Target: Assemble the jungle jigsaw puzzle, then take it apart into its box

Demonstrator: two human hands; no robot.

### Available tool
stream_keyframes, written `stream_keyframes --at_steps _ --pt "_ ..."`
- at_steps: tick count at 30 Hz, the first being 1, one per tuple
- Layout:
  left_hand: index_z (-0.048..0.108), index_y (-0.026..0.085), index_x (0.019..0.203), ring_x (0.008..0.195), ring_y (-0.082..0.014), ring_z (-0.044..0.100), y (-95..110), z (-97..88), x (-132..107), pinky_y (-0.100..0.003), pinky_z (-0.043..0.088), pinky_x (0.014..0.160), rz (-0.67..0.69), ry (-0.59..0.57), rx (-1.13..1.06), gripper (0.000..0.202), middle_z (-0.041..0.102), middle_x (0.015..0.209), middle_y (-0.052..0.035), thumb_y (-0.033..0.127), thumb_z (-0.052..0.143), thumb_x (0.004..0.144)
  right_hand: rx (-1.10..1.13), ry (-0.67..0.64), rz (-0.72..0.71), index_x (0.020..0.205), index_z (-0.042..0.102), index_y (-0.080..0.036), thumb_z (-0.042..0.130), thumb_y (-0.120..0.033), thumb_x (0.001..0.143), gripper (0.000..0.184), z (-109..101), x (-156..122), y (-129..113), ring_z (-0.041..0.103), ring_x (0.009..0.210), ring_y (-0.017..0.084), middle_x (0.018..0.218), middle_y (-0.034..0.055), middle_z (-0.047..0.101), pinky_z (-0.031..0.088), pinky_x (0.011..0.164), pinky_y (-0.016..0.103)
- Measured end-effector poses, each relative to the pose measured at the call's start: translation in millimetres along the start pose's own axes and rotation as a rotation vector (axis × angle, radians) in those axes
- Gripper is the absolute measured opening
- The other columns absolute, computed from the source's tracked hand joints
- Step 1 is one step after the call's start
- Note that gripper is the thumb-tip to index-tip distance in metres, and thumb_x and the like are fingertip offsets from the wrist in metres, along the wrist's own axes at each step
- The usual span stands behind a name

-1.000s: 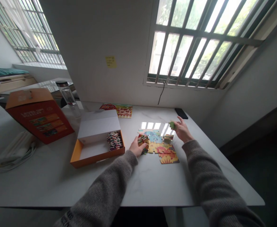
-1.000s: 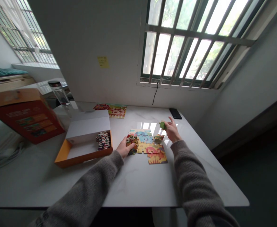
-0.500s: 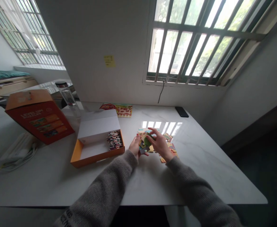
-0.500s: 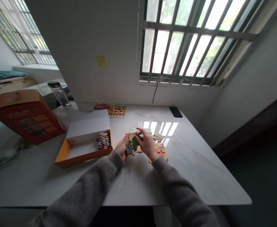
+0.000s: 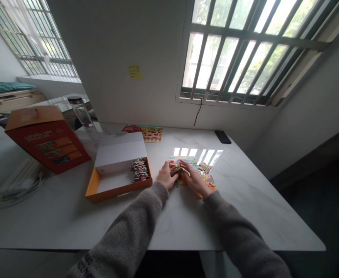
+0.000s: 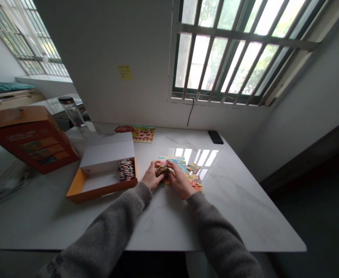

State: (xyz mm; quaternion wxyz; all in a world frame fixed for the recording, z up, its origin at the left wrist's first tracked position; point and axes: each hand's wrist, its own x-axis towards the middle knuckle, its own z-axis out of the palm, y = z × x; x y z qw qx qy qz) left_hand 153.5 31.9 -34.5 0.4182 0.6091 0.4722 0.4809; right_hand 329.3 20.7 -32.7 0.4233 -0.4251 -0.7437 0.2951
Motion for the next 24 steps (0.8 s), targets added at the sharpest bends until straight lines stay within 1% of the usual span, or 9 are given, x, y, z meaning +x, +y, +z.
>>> stream_keyframes --at_steps 5,8,10,12,14,16,19,21,24 --pt "0.047 0.018 0.126 0.119 -0.028 0.057 -18 1.4 2 -0.048 0.042 0.109 0.218 -0.015 0.268 0.064 0.058 0.125 -0.0142 0.004 0.067 0.068 -0.122 -0.149 -0.053 0.156 0.03 -0.022 0.043 -0.022 0.091 0.066 4 -3 6 0.037 0.144 0.027 0.156 0.0092 0.04 0.03 0.119 0.049" --pt "0.05 0.018 0.117 0.114 -0.0267 0.06 -19 0.2 1 -0.047 0.046 0.105 0.262 -0.054 0.292 0.053 0.061 0.119 -0.0123 0.002 0.064 0.069 -0.192 -0.129 -0.036 0.158 0.023 -0.024 0.041 -0.024 0.093 0.067 -24 3 13 0.047 0.135 0.028 0.149 0.0101 0.05 0.036 0.114 0.05" --pt "0.051 0.019 0.114 0.107 -0.0251 0.063 -16 -1.3 0 -0.045 0.049 0.101 0.234 -0.048 0.259 0.046 0.063 0.114 -0.0106 0.005 0.064 0.072 -0.333 0.068 0.132 0.155 0.029 -0.023 0.039 -0.028 0.095 0.061 -54 6 24 0.056 0.121 0.028 0.135 0.0113 0.061 0.042 0.106 0.049" --pt "0.049 0.02 0.119 0.101 -0.0232 0.066 -11 -2.7 -1 -0.043 0.051 0.096 0.17 -0.033 0.196 0.046 0.065 0.112 -0.0093 0.009 0.065 0.077 -0.582 0.216 0.332 0.145 0.045 -0.014 0.046 -0.035 0.092 0.057 -83 6 38 0.052 0.12 0.033 0.127 0.0174 0.062 0.042 0.102 0.049" --pt "0.046 0.021 0.126 0.097 -0.0226 0.067 -7 -3.7 -2 -0.042 0.052 0.094 0.116 -0.046 0.165 0.052 0.066 0.112 -0.0093 0.013 0.065 0.079 -0.765 0.169 0.492 0.132 0.057 -0.014 0.057 -0.047 0.087 0.057 -103 2 51 0.05 0.119 0.038 0.125 0.0204 0.059 0.041 0.098 0.05" --pt "0.043 0.02 0.132 0.101 -0.0242 0.066 -5 -4.1 -2 -0.044 0.051 0.096 0.108 -0.079 0.202 0.059 0.066 0.116 -0.0115 0.013 0.066 0.078 -0.846 0.105 0.568 0.119 0.065 -0.016 0.063 -0.053 0.081 0.052 -110 -1 60 0.049 0.118 0.038 0.124 0.02 0.057 0.041 0.095 0.048" --pt "0.042 0.019 0.136 0.109 -0.0289 0.063 -4 -4.2 -3 -0.05 0.046 0.101 0.111 -0.082 0.345 0.065 0.063 0.122 -0.0138 0.012 0.066 0.076 -0.841 0.122 0.591 0.103 0.067 -0.018 0.071 -0.052 0.075 0.045 -110 -2 67 0.05 0.115 0.036 0.119 0.0176 0.058 0.042 0.092 0.044" --pt "0.042 0.02 0.138 0.111 -0.0317 0.061 -5 -4.3 -4 -0.056 0.043 0.101 0.109 -0.068 0.439 0.068 0.064 0.12 -0.013 0.013 0.067 0.075 -0.699 0.178 0.596 0.098 0.064 -0.017 0.077 -0.047 0.068 0.044 -110 -1 68 0.055 0.107 0.034 0.106 0.0153 0.062 0.044 0.086 0.042" --pt "0.042 0.02 0.139 0.11 -0.0303 0.061 -7 -4.2 -5 -0.053 0.045 0.101 0.156 -0.05 0.417 0.069 0.063 0.118 -0.0126 0.012 0.065 0.075 -0.38 0.242 0.548 0.111 0.056 -0.018 0.071 -0.046 0.075 0.048 -112 0 62 0.062 0.083 0.025 0.086 0.007 0.064 0.05 0.073 0.037"
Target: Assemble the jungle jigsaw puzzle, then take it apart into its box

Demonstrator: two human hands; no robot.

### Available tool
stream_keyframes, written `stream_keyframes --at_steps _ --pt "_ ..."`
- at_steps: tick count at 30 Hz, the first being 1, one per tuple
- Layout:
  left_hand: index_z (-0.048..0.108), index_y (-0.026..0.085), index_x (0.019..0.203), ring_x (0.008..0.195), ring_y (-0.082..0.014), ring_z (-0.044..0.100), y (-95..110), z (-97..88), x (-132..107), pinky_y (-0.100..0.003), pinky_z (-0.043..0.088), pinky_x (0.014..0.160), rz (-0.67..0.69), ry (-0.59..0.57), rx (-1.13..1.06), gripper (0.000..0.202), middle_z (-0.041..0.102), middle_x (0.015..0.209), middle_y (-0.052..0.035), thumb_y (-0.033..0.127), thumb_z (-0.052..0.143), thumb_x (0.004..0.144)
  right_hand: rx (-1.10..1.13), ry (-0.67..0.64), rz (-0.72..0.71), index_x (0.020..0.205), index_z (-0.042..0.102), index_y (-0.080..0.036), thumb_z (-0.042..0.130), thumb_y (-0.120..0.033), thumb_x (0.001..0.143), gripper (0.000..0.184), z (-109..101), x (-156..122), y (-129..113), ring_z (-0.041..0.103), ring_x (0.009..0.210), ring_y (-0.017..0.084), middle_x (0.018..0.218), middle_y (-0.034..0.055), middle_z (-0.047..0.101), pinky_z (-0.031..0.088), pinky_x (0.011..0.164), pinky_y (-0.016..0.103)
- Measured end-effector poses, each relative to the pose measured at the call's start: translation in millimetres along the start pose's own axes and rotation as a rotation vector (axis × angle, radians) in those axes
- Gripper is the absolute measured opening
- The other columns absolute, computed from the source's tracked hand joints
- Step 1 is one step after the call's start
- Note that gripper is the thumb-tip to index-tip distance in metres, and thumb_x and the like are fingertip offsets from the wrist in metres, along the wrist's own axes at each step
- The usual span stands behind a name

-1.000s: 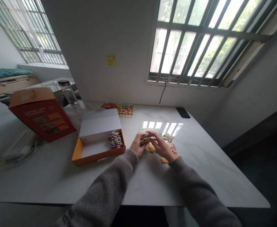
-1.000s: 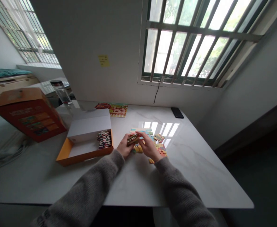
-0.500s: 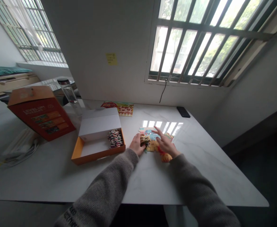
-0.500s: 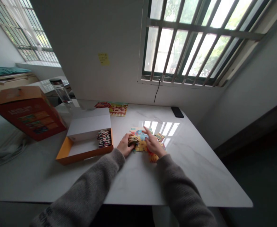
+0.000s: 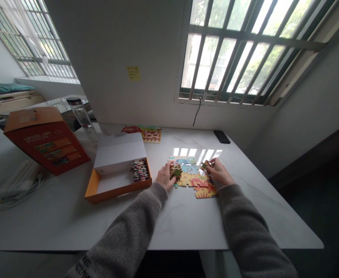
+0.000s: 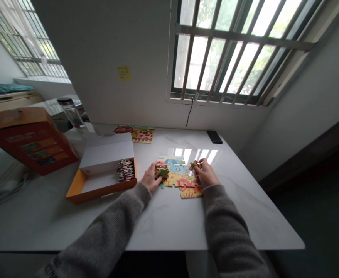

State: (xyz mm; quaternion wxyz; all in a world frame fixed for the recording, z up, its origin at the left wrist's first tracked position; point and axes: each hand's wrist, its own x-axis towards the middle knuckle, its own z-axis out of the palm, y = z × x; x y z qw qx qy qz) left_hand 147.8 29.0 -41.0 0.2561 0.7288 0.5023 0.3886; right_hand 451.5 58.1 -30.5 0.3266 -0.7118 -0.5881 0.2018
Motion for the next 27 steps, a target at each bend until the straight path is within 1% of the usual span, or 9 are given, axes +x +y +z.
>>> stream_keyframes --at_steps 4,7,9,11,15,18,21,24,27 --pt "0.04 0.019 0.141 0.105 -0.0265 0.063 -4 1.3 1 -0.046 0.05 0.097 -0.006 0.028 -0.149 0.068 0.063 0.116 -0.0128 0.012 0.064 0.078 0.548 -0.099 -0.223 0.135 0.044 -0.022 0.064 -0.05 0.083 0.062 5 -19 -31 0.067 0.075 0.02 0.096 0.0056 0.065 0.055 0.069 0.037" --pt "0.04 0.019 0.142 0.106 -0.0271 0.063 -7 2.0 2 -0.048 0.048 0.101 -0.009 0.022 -0.169 0.07 0.063 0.119 -0.0128 0.01 0.064 0.076 0.692 -0.297 -0.36 0.131 0.051 -0.025 0.066 -0.044 0.086 0.051 22 -40 -63 0.068 0.084 0.02 0.102 0.0057 0.066 0.056 0.082 0.04" --pt "0.042 0.019 0.14 0.117 -0.0286 0.059 -9 2.0 3 -0.05 0.043 0.107 0.045 0.01 -0.158 0.069 0.059 0.128 -0.0139 0.008 0.063 0.076 0.626 -0.303 -0.428 0.122 0.057 -0.026 0.065 -0.039 0.088 0.037 36 -50 -77 0.066 0.088 0.019 0.1 0.0045 0.066 0.055 0.084 0.039" --pt "0.041 0.019 0.14 0.127 -0.0289 0.053 -9 1.5 3 -0.049 0.038 0.113 0.108 -0.014 -0.162 0.07 0.054 0.136 -0.0142 0.006 0.06 0.074 0.463 -0.211 -0.501 0.108 0.063 -0.025 0.064 -0.033 0.088 0.022 49 -56 -83 0.062 0.086 0.019 0.097 0.0038 0.063 0.054 0.081 0.036" --pt "0.037 0.017 0.143 0.128 -0.0304 0.051 -7 1.1 1 -0.049 0.038 0.113 0.137 -0.08 -0.182 0.08 0.052 0.138 -0.0158 0.006 0.065 0.068 0.229 -0.069 -0.626 0.092 0.066 -0.023 0.062 -0.023 0.087 0.006 64 -64 -85 0.056 0.077 0.016 0.094 0.0036 0.054 0.051 0.075 0.032" --pt "0.04 0.019 0.141 0.126 -0.0307 0.052 -6 1.7 -1 -0.051 0.04 0.111 0.133 -0.073 -0.158 0.076 0.055 0.135 -0.0146 0.009 0.068 0.07 0.264 -0.118 -0.649 0.107 0.062 -0.024 0.059 -0.021 0.089 0.018 68 -67 -88 0.056 0.073 0.014 0.097 0.0033 0.057 0.051 0.072 0.03" --pt "0.046 0.02 0.135 0.12 -0.0278 0.055 -5 1.5 -1 -0.048 0.042 0.109 0.15 -0.036 -0.154 0.068 0.058 0.131 -0.0119 0.004 0.062 0.071 0.272 -0.154 -0.618 0.126 0.053 -0.025 0.048 -0.02 0.095 0.032 63 -54 -87 0.06 0.077 0.015 0.101 0.0045 0.062 0.052 0.073 0.03" --pt "0.048 0.02 0.132 0.113 -0.0259 0.058 -5 0.5 -1 -0.045 0.044 0.106 0.14 -0.004 -0.152 0.067 0.06 0.125 -0.0104 0.0 0.06 0.069 0.03 -0.121 -0.531 0.121 0.058 -0.02 0.036 -0.014 0.097 0.033 52 -21 -79 0.06 0.094 0.019 0.104 0.0082 0.066 0.05 0.086 0.035" --pt "0.048 0.02 0.132 0.11 -0.0254 0.059 -6 -0.2 0 -0.045 0.045 0.104 0.105 0.011 -0.148 0.066 0.061 0.12 -0.0103 0.002 0.061 0.07 -0.181 -0.161 -0.468 0.12 0.061 -0.018 0.043 -0.01 0.091 0.035 45 14 -72 0.051 0.117 0.025 0.12 0.0122 0.064 0.041 0.102 0.041"
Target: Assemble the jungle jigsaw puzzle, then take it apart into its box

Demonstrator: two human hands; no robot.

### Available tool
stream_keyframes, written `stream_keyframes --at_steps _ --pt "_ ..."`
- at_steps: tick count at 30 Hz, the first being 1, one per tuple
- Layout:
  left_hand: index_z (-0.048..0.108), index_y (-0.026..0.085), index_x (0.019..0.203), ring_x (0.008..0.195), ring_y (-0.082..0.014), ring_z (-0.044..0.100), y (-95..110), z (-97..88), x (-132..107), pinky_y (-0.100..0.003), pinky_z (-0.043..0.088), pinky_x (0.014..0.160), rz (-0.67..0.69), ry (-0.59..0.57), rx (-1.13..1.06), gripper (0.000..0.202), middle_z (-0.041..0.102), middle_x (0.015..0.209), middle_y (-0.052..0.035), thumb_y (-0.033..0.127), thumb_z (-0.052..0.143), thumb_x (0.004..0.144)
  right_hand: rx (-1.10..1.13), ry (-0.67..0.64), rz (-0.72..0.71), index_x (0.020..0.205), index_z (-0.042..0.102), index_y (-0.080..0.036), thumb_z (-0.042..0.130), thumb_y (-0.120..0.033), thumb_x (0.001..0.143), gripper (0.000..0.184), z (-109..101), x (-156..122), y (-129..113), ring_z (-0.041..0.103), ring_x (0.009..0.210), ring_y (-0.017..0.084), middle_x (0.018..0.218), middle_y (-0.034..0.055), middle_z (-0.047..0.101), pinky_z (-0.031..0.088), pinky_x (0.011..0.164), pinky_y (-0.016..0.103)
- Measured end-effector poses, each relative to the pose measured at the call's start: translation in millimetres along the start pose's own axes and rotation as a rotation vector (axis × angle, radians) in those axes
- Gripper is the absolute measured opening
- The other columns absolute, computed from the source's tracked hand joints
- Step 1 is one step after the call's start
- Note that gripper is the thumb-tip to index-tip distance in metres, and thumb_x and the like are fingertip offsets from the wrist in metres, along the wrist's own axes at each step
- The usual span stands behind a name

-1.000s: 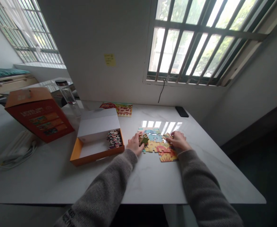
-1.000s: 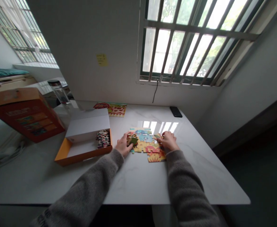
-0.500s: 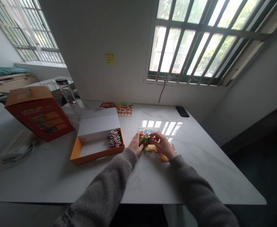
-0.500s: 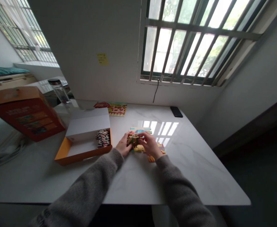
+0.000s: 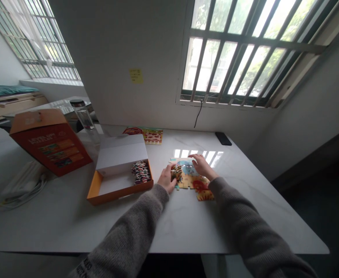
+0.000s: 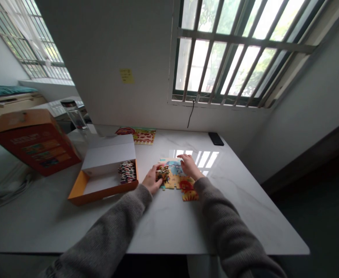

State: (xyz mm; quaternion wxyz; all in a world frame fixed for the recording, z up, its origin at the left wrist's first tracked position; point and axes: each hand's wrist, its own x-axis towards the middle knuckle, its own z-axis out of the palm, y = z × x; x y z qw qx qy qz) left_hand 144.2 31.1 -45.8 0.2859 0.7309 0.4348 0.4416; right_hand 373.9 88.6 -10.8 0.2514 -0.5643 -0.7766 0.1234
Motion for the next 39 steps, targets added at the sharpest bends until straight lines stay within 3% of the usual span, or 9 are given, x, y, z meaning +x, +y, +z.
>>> stream_keyframes --at_steps 4,9,16,19,22,26,30,33,39 --pt "0.049 0.021 0.133 0.108 -0.0265 0.059 -1 -0.2 0 -0.048 0.046 0.102 -0.041 -0.015 -0.001 0.066 0.062 0.117 -0.0107 0.004 0.062 0.071 -0.034 -0.135 0.035 0.122 0.064 -0.022 0.073 -0.021 0.075 0.047 -2 27 14 0.05 0.116 0.03 0.121 0.0119 0.062 0.041 0.099 0.044" --pt "0.051 0.022 0.131 0.107 -0.0277 0.06 0 0.3 -1 -0.048 0.047 0.101 -0.06 -0.014 0.004 0.065 0.062 0.117 -0.0104 0.004 0.064 0.07 -0.027 -0.21 0.104 0.097 0.071 -0.02 0.091 -0.025 0.051 0.05 -3 51 16 0.055 0.097 0.027 0.099 0.0086 0.061 0.046 0.082 0.035" --pt "0.05 0.021 0.131 0.11 -0.0287 0.06 1 0.6 -1 -0.048 0.047 0.101 -0.055 -0.03 0.036 0.063 0.062 0.119 -0.0123 0.004 0.063 0.072 0.171 -0.101 0.107 0.079 0.055 -0.019 0.065 -0.044 0.086 0.027 -12 58 17 0.046 0.059 0.012 0.067 -0.001 0.055 0.038 0.057 0.025" --pt "0.047 0.02 0.133 0.111 -0.0273 0.061 0 0.9 0 -0.048 0.046 0.104 -0.125 -0.004 -0.049 0.063 0.062 0.119 -0.0124 0.005 0.063 0.074 0.27 -0.02 0.119 0.082 0.052 -0.019 0.043 -0.052 0.096 0.037 -27 43 9 0.043 0.054 0.011 0.066 -0.0009 0.053 0.036 0.052 0.025" --pt "0.042 0.021 0.136 0.109 -0.0239 0.063 2 1.8 4 -0.046 0.048 0.103 -0.249 0.067 -0.266 0.062 0.062 0.12 -0.0112 0.008 0.064 0.079 0.503 -0.06 0.06 0.082 0.053 -0.02 0.043 -0.059 0.094 0.042 -35 13 -11 0.042 0.053 0.01 0.066 -0.0021 0.052 0.037 0.051 0.024" --pt "0.034 0.023 0.139 0.085 -0.02 0.067 9 2.6 8 -0.036 0.059 0.068 -0.449 0.102 -0.637 0.063 0.06 0.122 -0.0127 0.023 0.063 0.083 0.624 -0.208 -0.038 0.071 0.047 -0.021 0.055 -0.059 0.089 0.043 -22 -31 -41 0.036 0.054 0.01 0.059 -0.005 0.042 0.03 0.05 0.023" --pt "0.033 0.029 0.139 0.074 -0.0179 0.065 16 0.2 9 -0.028 0.053 0.051 -0.51 0.016 -0.796 0.06 0.062 0.118 -0.0101 0.034 0.055 0.083 0.498 -0.083 -0.059 0.068 0.042 -0.021 0.057 -0.054 0.089 0.042 2 -47 -55 0.033 0.056 0.01 0.06 -0.0058 0.038 0.026 0.051 0.023" --pt "0.032 0.026 0.141 0.077 -0.0193 0.065 15 -2.0 8 -0.031 0.056 0.057 -0.451 -0.027 -0.737 0.066 0.063 0.116 -0.0101 0.03 0.054 0.079 0.392 -0.004 -0.023 0.071 0.044 -0.022 0.058 -0.052 0.087 0.037 13 -47 -57 0.036 0.056 0.011 0.06 -0.0055 0.042 0.028 0.052 0.024" --pt "0.036 0.017 0.142 0.107 -0.0235 0.063 8 -6.0 7 -0.042 0.049 0.101 -0.172 0.076 -0.296 0.075 0.06 0.126 -0.0133 0.01 0.059 0.071 0.546 0.084 0.049 0.1 0.051 -0.025 0.042 -0.031 0.089 0.016 16 -51 -57 0.051 0.071 0.017 0.078 -0.001 0.054 0.043 0.065 0.028"
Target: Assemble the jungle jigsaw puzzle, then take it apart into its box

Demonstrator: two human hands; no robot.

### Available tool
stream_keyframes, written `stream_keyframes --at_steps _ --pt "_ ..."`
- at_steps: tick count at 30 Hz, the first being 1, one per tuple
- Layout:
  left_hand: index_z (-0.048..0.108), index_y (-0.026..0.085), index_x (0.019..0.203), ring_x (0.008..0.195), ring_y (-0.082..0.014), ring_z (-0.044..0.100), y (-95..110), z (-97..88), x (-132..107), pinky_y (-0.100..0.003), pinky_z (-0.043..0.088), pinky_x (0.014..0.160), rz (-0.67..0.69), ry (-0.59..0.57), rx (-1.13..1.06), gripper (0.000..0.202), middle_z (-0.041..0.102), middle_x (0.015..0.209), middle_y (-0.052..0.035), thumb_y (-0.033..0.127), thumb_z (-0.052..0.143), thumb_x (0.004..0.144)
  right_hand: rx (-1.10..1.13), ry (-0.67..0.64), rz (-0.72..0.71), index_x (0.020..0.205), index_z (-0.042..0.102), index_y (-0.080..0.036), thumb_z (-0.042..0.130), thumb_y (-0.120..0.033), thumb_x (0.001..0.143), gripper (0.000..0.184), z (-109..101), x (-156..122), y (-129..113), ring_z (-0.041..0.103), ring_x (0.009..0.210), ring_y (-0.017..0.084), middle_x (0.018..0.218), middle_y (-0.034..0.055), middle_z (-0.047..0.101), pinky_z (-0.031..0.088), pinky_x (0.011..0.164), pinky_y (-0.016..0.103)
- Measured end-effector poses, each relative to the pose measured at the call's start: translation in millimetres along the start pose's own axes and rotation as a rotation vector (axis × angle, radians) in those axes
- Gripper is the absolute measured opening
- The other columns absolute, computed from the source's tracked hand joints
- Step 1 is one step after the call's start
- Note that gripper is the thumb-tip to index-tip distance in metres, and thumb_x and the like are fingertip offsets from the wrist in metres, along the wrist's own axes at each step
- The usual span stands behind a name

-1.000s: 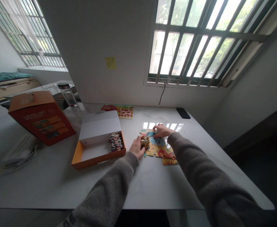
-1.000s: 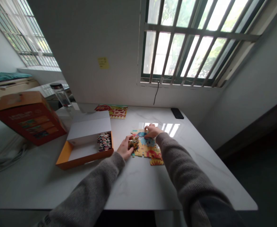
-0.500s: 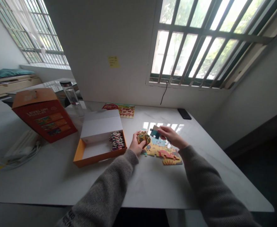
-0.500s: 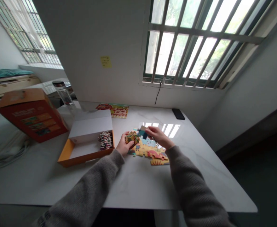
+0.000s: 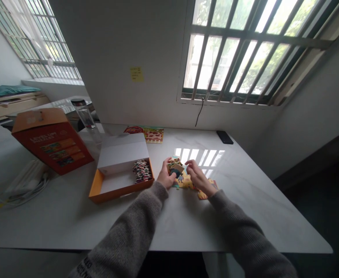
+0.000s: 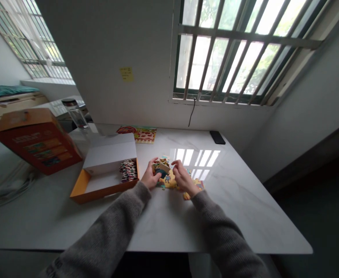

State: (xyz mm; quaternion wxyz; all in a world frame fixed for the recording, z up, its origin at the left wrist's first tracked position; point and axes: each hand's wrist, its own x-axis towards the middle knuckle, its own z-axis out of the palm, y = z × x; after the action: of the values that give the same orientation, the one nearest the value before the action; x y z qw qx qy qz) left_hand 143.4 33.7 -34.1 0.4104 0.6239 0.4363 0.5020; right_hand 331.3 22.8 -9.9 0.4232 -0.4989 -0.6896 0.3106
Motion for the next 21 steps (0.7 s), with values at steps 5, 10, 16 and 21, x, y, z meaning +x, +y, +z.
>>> stream_keyframes --at_steps 5,10,16,21 --pt "0.038 0.019 0.144 0.121 -0.0276 0.057 -3 -0.1 -3 -0.045 0.043 0.108 0.125 -0.026 0.338 0.077 0.058 0.132 -0.0132 0.007 0.059 0.071 0.182 0.102 0.15 0.091 0.056 -0.022 0.04 -0.022 0.074 0.023 -4 0 8 0.049 0.07 0.017 0.078 0.0015 0.05 0.043 0.061 0.027" --pt "0.041 0.023 0.142 0.123 -0.029 0.056 -5 1.2 -5 -0.046 0.045 0.104 0.151 -0.096 0.477 0.073 0.057 0.134 -0.011 0.01 0.058 0.072 0.134 0.072 0.094 0.091 0.06 -0.022 0.044 -0.02 0.066 0.029 -4 -6 3 0.042 0.063 0.014 0.071 -0.003 0.039 0.036 0.056 0.024" --pt "0.037 0.019 0.145 0.129 -0.0302 0.052 -3 -1.1 -4 -0.048 0.04 0.109 0.146 -0.127 0.462 0.077 0.055 0.138 -0.0136 0.009 0.056 0.071 0.156 -0.098 -0.017 0.102 0.057 -0.023 0.047 -0.018 0.073 0.031 -7 -14 0 0.052 0.076 0.016 0.084 -0.0001 0.054 0.044 0.069 0.028" --pt "0.033 0.019 0.149 0.129 -0.0312 0.051 -11 -1.2 -3 -0.049 0.04 0.11 0.165 -0.147 0.437 0.084 0.053 0.141 -0.0143 0.009 0.058 0.069 -0.116 -0.01 -0.164 0.091 0.057 -0.022 0.051 -0.018 0.079 0.014 -2 -11 5 0.051 0.081 0.019 0.086 0.0025 0.055 0.044 0.077 0.034"
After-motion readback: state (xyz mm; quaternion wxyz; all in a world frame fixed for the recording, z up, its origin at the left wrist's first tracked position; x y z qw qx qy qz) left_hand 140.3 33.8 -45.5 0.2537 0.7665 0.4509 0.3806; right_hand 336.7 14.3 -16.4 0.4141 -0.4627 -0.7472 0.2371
